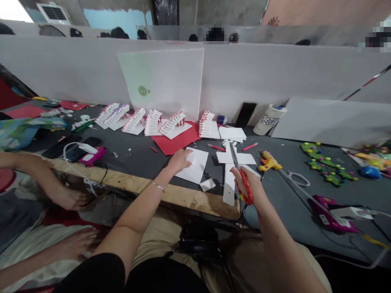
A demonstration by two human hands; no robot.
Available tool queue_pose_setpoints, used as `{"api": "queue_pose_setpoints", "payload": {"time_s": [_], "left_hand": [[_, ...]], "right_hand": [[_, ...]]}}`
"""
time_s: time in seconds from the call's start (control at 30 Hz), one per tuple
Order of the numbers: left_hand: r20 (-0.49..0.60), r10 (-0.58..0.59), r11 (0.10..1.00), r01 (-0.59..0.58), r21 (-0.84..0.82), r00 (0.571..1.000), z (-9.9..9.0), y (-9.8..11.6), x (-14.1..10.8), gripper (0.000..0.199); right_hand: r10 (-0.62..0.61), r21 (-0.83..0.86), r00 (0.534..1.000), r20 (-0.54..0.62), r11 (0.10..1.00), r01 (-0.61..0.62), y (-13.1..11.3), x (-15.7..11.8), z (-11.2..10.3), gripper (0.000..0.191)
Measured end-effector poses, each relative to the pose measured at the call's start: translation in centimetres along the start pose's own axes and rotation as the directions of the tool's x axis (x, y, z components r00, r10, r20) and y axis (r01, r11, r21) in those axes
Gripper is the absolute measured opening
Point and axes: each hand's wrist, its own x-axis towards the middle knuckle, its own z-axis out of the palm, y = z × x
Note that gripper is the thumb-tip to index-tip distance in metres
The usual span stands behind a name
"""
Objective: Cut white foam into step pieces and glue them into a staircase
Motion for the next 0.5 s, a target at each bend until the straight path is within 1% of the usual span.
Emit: {"api": "queue_pose_setpoints", "payload": {"time_s": [0.07, 0.13, 0.2, 0.37, 0.5], "left_hand": [[-0.062, -0.039, 0.999, 0.037, -0.039, 0.997, -0.1, 0.2, 0.0, 0.047], [-0.119, -0.052, 0.996, 0.042, -0.08, 0.992, -0.4, 0.6, 0.1, 0.034], [-0.136, -0.049, 0.991, 0.031, -0.129, 0.989, -0.8, 0.9, 0.3, 0.027], [-0.074, -0.042, 0.98, 0.026, -0.197, 0.996, -2.1, 1.0, 1.2, 0.023], [-0.018, -0.051, 0.97, 0.046, -0.241, 0.999, -2.6, 0.7, 1.7, 0.027]], "right_hand": [[0.011, 0.005, 1.0, -0.003, 1.0, -0.011, 0.0, 0.0, -0.1, 0.047], [0.011, 0.008, 1.0, -0.004, 1.0, -0.011, 0.0, 0.0, -0.2, 0.046], [0.003, 0.017, 1.0, -0.008, 1.0, -0.003, 0.1, 0.0, -0.3, 0.045], [0.013, 0.023, 1.0, -0.019, 1.0, -0.012, -0.2, 0.0, -0.5, 0.044], [0.016, 0.021, 1.0, -0.018, 1.0, -0.015, -0.3, 0.0, -0.7, 0.044]]}}
